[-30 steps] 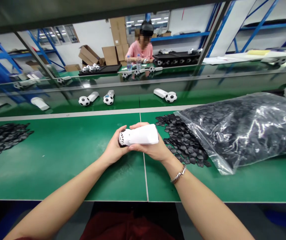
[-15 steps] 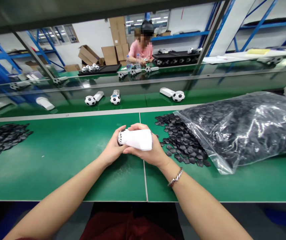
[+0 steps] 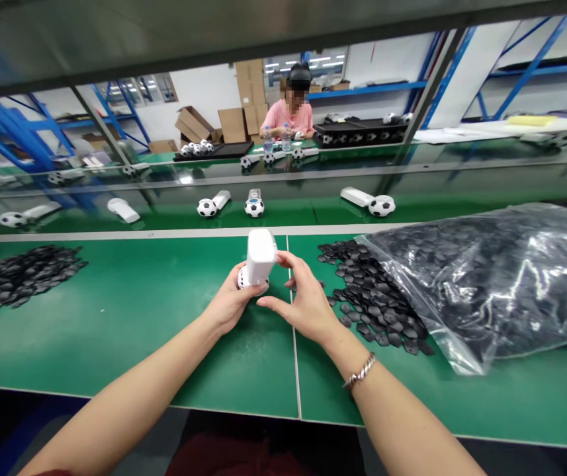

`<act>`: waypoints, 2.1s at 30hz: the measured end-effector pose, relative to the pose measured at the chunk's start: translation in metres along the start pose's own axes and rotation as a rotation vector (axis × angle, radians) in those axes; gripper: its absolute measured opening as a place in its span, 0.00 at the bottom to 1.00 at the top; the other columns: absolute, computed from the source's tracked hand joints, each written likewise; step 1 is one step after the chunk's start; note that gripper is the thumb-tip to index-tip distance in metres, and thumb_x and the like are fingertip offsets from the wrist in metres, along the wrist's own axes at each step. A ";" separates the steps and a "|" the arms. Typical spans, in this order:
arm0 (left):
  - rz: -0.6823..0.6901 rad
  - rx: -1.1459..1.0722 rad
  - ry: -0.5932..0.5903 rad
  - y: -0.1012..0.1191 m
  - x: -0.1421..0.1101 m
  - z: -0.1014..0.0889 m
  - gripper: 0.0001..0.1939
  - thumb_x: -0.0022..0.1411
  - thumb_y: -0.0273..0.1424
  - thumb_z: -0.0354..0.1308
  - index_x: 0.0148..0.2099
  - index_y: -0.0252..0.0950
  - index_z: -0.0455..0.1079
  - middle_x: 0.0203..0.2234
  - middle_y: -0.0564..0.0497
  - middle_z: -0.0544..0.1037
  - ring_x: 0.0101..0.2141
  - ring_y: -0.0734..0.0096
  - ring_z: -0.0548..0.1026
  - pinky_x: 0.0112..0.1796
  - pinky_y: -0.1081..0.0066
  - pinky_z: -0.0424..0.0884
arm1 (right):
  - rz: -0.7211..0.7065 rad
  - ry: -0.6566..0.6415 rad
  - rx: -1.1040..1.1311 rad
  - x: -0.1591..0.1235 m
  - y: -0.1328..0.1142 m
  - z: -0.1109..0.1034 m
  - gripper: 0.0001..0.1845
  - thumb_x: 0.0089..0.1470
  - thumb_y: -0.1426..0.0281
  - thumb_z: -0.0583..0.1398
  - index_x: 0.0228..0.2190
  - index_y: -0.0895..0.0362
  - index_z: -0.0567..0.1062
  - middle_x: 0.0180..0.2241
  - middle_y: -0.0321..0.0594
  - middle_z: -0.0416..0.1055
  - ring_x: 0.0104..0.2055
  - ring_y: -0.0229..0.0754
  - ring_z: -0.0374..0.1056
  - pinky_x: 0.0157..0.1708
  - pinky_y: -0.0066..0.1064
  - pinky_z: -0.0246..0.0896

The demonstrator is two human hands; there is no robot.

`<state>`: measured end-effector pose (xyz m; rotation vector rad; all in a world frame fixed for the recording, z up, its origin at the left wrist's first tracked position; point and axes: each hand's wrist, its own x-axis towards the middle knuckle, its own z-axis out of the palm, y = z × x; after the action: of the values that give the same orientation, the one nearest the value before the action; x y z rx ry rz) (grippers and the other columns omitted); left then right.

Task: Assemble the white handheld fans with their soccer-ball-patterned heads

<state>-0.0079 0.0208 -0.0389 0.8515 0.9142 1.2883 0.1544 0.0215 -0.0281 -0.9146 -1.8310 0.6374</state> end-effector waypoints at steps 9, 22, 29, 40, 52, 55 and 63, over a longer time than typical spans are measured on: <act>-0.120 -0.196 0.086 0.008 0.011 -0.009 0.26 0.47 0.39 0.65 0.46 0.42 0.60 0.32 0.55 0.70 0.29 0.73 0.75 0.19 0.79 0.64 | 0.085 -0.180 -0.546 -0.006 0.044 -0.003 0.19 0.49 0.60 0.60 0.42 0.55 0.70 0.44 0.47 0.67 0.49 0.56 0.60 0.49 0.50 0.56; -0.141 -0.244 0.069 0.003 0.012 -0.007 0.27 0.47 0.39 0.66 0.47 0.38 0.60 0.28 0.52 0.73 0.22 0.71 0.75 0.16 0.80 0.63 | 0.138 -0.310 -0.499 -0.005 0.058 -0.006 0.19 0.51 0.56 0.52 0.36 0.54 0.74 0.37 0.46 0.70 0.40 0.52 0.66 0.40 0.45 0.62; -0.214 -0.320 0.118 0.007 0.016 -0.012 0.24 0.53 0.43 0.59 0.49 0.40 0.59 0.28 0.51 0.73 0.22 0.70 0.76 0.18 0.80 0.63 | 0.278 -0.314 -0.576 -0.006 0.056 -0.008 0.20 0.51 0.55 0.50 0.37 0.53 0.73 0.38 0.43 0.67 0.39 0.50 0.66 0.37 0.41 0.62; -0.326 -0.264 0.207 0.020 0.019 -0.007 0.14 0.61 0.41 0.52 0.44 0.36 0.62 0.28 0.51 0.73 0.21 0.73 0.74 0.20 0.78 0.64 | 0.384 -0.405 -0.600 0.000 0.037 -0.011 0.09 0.52 0.70 0.52 0.32 0.56 0.72 0.33 0.42 0.67 0.37 0.45 0.66 0.38 0.33 0.59; -0.283 0.468 0.430 0.116 0.147 -0.055 0.16 0.63 0.38 0.51 0.47 0.32 0.65 0.37 0.48 0.72 0.33 0.72 0.72 0.32 0.68 0.72 | 0.386 -0.429 -0.629 -0.002 0.015 -0.003 0.11 0.56 0.81 0.49 0.34 0.58 0.68 0.36 0.41 0.62 0.36 0.40 0.65 0.36 0.31 0.56; -0.204 0.699 0.499 0.128 0.181 -0.066 0.17 0.63 0.37 0.52 0.50 0.33 0.64 0.43 0.46 0.71 0.39 0.67 0.72 0.38 0.63 0.72 | 0.387 -0.424 -0.654 -0.002 0.012 -0.001 0.12 0.56 0.82 0.49 0.34 0.58 0.69 0.37 0.41 0.62 0.36 0.41 0.65 0.34 0.31 0.55; 0.032 1.273 0.648 0.067 0.212 -0.098 0.20 0.61 0.36 0.55 0.54 0.34 0.61 0.52 0.44 0.65 0.52 0.56 0.64 0.50 0.50 0.61 | 0.394 -0.376 -0.716 -0.005 0.014 0.005 0.17 0.49 0.87 0.49 0.32 0.58 0.71 0.36 0.42 0.65 0.32 0.38 0.66 0.28 0.26 0.54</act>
<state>-0.1133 0.2401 -0.0351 1.4056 2.3513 0.9039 0.1555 0.0253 -0.0429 -1.7532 -2.2895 0.3947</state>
